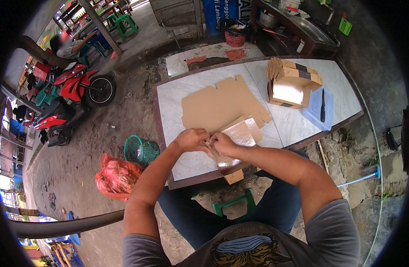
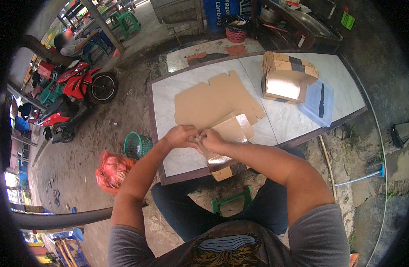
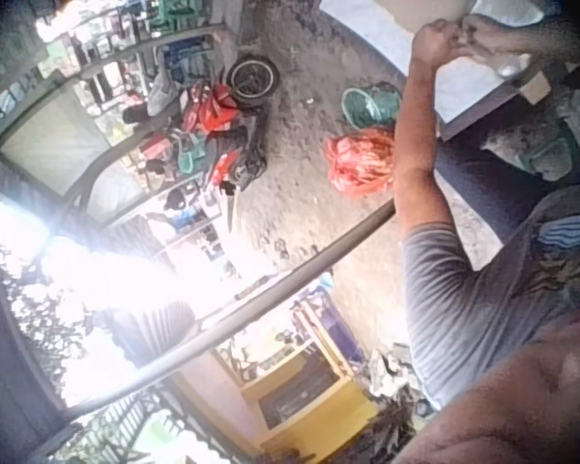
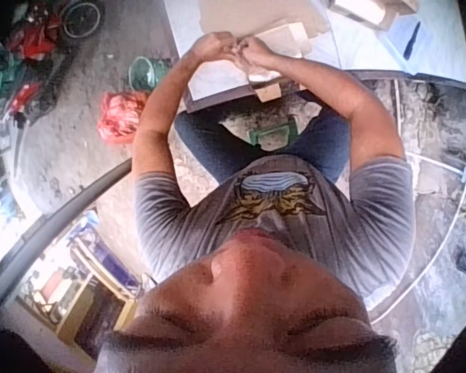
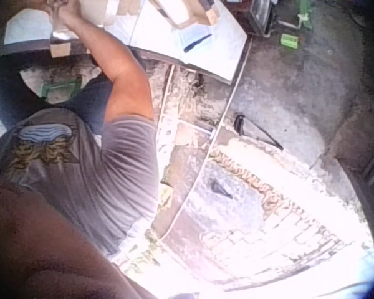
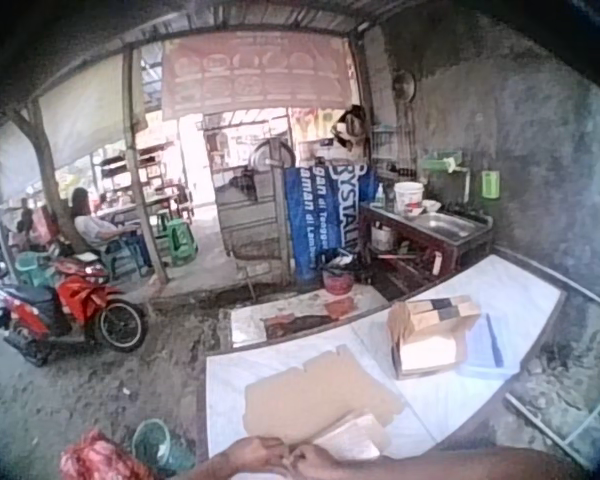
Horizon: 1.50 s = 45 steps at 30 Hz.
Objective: The person assembles a flat cardboard box by folding its flaps and securing them with a small piece of string. They fold the side and bottom flaps into place, then tie the string around the box to hold the structure together.
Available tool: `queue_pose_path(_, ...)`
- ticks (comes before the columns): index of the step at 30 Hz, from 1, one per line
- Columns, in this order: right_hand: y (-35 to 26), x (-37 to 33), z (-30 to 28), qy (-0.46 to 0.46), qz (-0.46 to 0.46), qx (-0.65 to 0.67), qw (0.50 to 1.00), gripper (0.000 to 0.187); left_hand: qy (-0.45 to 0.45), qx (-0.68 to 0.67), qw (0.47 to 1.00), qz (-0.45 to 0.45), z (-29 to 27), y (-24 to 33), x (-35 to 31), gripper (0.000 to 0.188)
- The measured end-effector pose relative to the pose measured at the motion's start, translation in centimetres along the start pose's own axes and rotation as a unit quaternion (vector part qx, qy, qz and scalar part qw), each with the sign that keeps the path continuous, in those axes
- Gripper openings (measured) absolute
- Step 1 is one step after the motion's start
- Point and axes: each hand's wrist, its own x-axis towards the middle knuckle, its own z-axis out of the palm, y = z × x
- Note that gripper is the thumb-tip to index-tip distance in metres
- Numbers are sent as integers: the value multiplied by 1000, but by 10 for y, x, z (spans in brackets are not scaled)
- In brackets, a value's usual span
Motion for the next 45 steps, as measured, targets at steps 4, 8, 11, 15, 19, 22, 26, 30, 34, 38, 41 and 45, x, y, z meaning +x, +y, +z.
queue_pose_path(4,-1,5,4,4,27,-30,999,28,-8,-5,999,37,-4,3,4,49)
queue_pose_path(8,0,6,4,31,2,-103,994,31,-8,0,999,54,-3,4,5,46)
queue_pose_path(11,-6,0,2,11,1,-85,996,33,-12,2,999,51,-3,4,1,46)
queue_pose_path(15,-8,-16,-7,-12,-64,-137,988,34,-4,-8,1000,11,-2,4,-8,45)
queue_pose_path(19,-15,-28,1,41,-150,-289,945,36,3,-21,1000,16,-1,0,-10,44)
queue_pose_path(22,-33,-37,12,45,-117,-349,929,37,-31,-12,999,0,-7,2,-8,42)
queue_pose_path(26,-31,-33,15,72,-127,-369,918,36,-53,-5,999,3,-8,2,0,39)
queue_pose_path(30,-31,-33,17,80,-123,-331,932,38,-71,-14,997,-20,-15,2,-3,35)
queue_pose_path(34,3,-12,1,95,-126,-143,977,36,-74,-13,997,-36,-17,4,6,33)
queue_pose_path(38,-17,-15,5,61,-6,-29,998,29,-91,2,993,-72,-17,4,-2,33)
queue_pose_path(41,-15,-12,10,80,-69,-78,991,27,-73,3,996,-59,-16,2,-4,32)
queue_pose_path(45,16,1,17,131,-197,-169,957,24,-82,-17,995,-57,-19,6,2,32)
